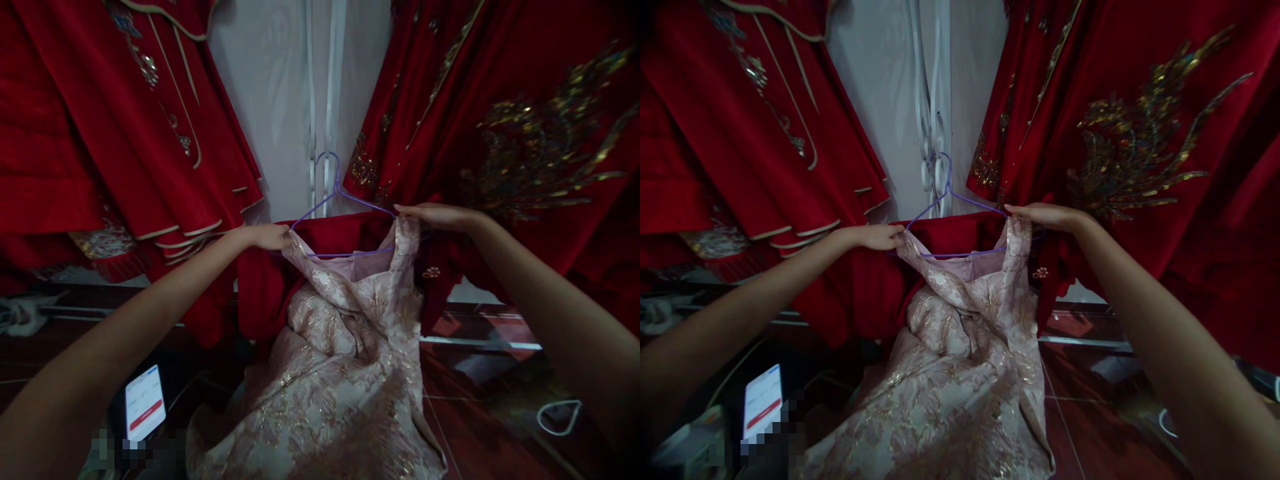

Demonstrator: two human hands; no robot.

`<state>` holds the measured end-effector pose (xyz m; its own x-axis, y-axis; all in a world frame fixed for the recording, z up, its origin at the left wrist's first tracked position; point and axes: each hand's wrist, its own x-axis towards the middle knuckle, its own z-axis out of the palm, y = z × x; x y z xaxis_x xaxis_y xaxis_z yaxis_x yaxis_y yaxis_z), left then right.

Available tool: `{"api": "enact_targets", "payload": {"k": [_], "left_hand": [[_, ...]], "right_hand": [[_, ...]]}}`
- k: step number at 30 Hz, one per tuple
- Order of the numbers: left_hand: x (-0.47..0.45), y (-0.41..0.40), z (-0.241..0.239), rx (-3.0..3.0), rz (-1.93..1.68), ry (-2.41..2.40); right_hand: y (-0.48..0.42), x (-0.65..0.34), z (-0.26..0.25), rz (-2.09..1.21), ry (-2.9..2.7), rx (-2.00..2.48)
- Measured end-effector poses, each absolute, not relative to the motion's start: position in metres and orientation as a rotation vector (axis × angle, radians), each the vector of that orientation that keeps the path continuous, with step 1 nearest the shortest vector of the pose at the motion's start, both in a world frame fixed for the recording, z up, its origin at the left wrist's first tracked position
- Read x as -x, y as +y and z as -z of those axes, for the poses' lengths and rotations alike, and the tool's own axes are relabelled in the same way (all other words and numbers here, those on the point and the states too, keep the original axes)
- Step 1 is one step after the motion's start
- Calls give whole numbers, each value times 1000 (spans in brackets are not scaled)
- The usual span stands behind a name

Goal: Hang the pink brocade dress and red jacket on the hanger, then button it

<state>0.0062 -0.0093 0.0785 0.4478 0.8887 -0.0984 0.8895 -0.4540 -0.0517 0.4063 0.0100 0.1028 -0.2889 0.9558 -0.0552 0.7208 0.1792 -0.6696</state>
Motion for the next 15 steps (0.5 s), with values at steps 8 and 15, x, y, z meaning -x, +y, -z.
{"api": "enact_targets", "payload": {"k": [8,15], "left_hand": [[22,-5,-48,-2900,-406,1475],[51,-18,-15,-2846,-445,1692]], "right_hand": [[2,-415,-76,-630,-1964,1193],[-12,-457,-41,-54,-1711,1567]]}}
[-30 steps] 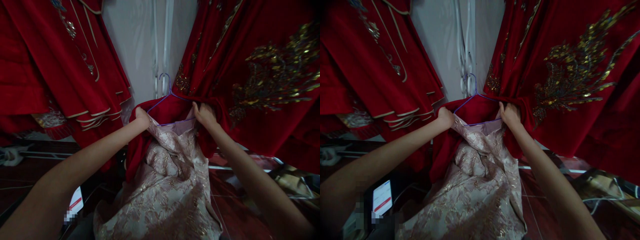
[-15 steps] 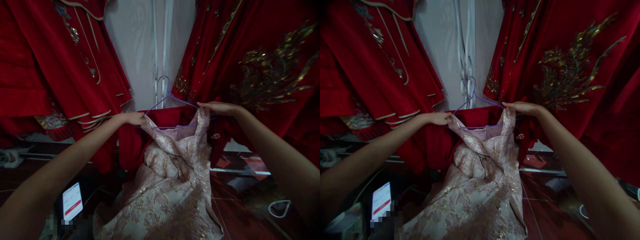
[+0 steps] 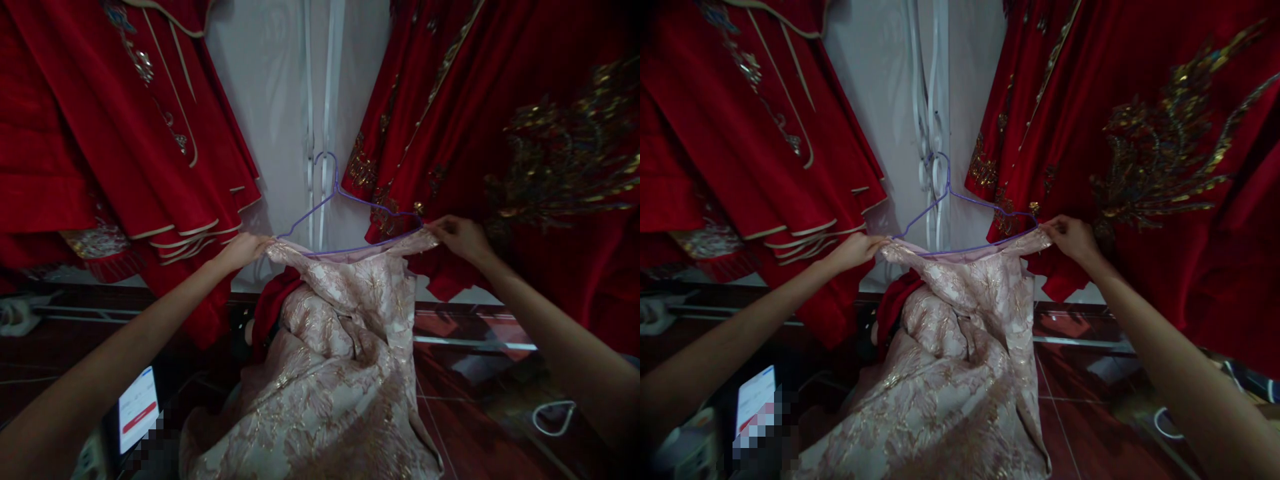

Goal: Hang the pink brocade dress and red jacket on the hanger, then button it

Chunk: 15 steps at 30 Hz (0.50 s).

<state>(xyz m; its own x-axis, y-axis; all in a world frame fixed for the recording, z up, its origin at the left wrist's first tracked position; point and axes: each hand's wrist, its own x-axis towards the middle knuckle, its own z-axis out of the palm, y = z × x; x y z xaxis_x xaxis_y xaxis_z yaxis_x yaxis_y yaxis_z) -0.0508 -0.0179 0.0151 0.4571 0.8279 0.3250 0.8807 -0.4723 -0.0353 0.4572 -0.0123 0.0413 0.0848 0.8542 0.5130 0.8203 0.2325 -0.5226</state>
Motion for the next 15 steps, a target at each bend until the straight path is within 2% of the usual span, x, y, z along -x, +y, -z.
{"api": "enact_targets", "payload": {"k": [5,11,15], "left_hand": [[47,-48,3,2699,192,-1448],[-24,-48,-20,2801,631,-1087],[-71,-31,-7,2861,775,-969]], "right_hand": [[-49,-461,-22,-164,-1958,1631],[-79,-398,-52,56,-2035,1331],[-64,-378,-51,99,-1928,1175]]}}
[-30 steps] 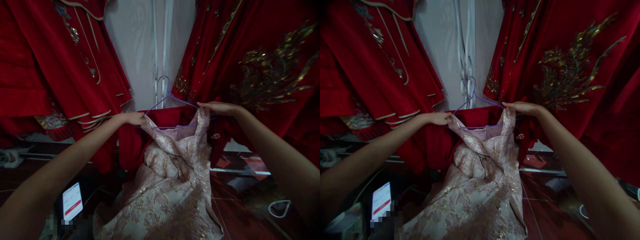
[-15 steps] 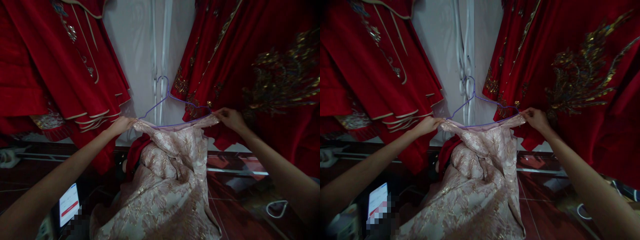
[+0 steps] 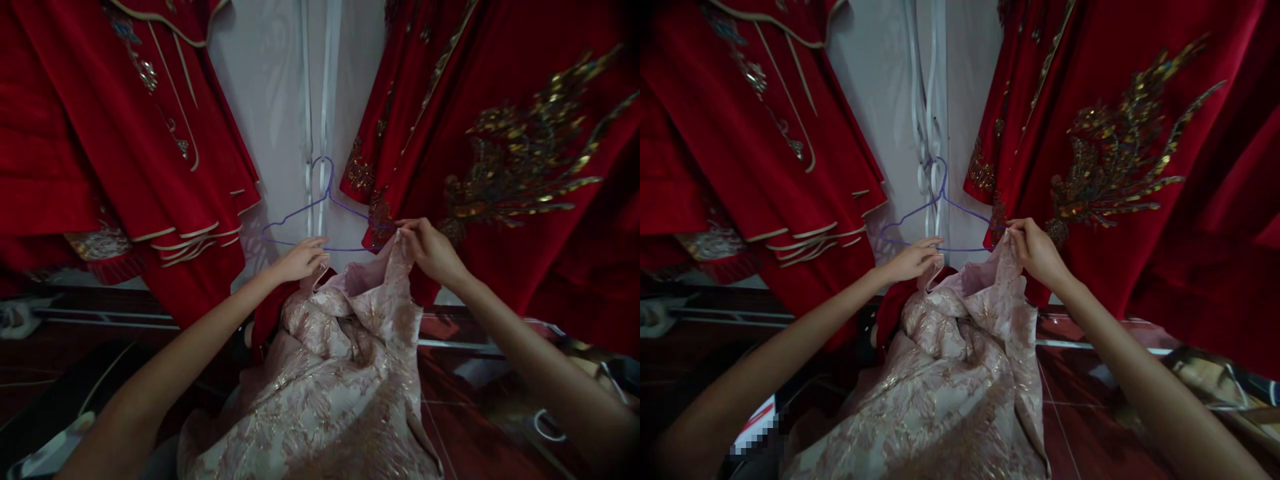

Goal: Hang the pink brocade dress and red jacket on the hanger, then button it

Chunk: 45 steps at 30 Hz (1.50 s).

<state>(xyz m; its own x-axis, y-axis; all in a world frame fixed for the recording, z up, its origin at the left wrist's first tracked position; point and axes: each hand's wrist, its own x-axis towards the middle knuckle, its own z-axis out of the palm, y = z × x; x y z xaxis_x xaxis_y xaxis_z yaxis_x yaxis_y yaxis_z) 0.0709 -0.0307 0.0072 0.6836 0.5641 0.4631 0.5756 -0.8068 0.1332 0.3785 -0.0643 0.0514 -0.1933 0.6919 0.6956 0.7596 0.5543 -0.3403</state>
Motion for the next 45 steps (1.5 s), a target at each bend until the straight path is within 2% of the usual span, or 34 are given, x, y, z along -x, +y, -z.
{"api": "enact_targets", "payload": {"k": [7,13,32,39,45], "left_hand": [[-94,-44,26,2801,842,-1073],[-80,-55,20,2828,926,-1068],[-78,-51,13,2927,949,-1054],[-125,-54,9,3112,1228,-922],[-108,-48,-1,2941,1632,-1240]], "right_hand": [[-16,-421,-33,306,-1676,1464],[-15,-445,-33,328,-1659,1541],[-31,-424,-49,295,-1673,1457],[-24,-368,-70,349,-1764,1336],[-14,-362,-65,288,-1814,1348]]}}
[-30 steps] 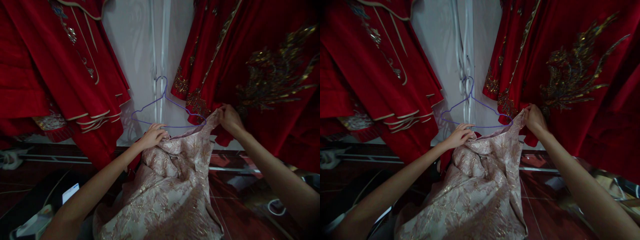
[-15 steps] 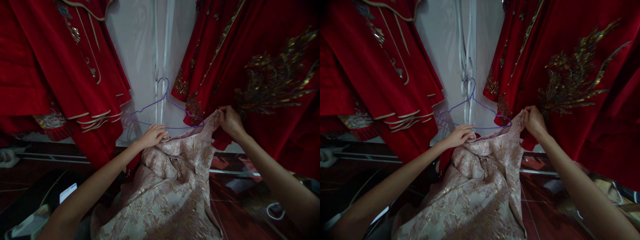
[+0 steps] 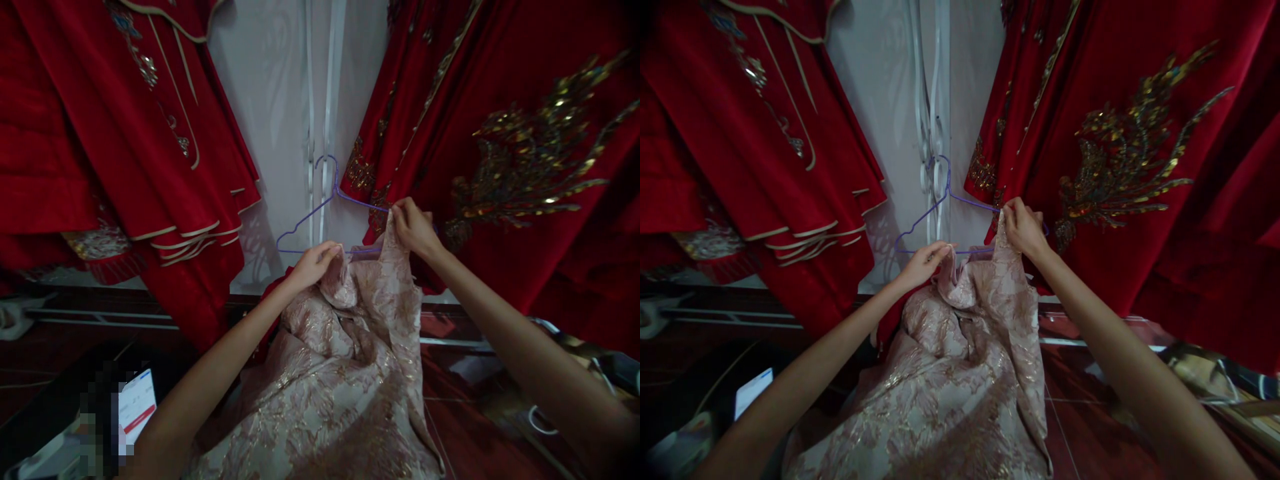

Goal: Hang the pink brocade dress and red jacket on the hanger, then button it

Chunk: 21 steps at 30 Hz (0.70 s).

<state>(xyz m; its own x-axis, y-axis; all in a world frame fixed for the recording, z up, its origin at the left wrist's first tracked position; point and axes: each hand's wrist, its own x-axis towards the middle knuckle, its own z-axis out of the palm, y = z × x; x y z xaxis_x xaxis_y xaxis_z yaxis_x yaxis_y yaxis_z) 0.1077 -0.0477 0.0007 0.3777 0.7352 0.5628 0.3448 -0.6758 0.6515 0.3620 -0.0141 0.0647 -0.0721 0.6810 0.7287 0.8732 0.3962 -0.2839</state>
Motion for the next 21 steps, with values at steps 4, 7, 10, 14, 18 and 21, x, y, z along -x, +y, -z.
{"api": "enact_targets", "payload": {"k": [4,7,10,14,18,21], "left_hand": [[-35,-28,9,-2097,-1495,1344],[24,-13,33,-2000,-1415,1549],[61,-6,58,-1933,-1295,1579],[69,-6,68,-1900,-1216,1585],[60,-8,54,-1920,-1212,1627],[57,-9,46,-1933,-1205,1620]], "right_hand": [[-16,-370,-64,169,-1823,1299],[-17,-372,-66,146,-1813,1285],[-16,-371,-66,115,-1836,1266],[-12,-371,-65,127,-1836,1291],[-10,-373,-65,141,-1817,1304],[-10,-375,-67,135,-1830,1284]]}}
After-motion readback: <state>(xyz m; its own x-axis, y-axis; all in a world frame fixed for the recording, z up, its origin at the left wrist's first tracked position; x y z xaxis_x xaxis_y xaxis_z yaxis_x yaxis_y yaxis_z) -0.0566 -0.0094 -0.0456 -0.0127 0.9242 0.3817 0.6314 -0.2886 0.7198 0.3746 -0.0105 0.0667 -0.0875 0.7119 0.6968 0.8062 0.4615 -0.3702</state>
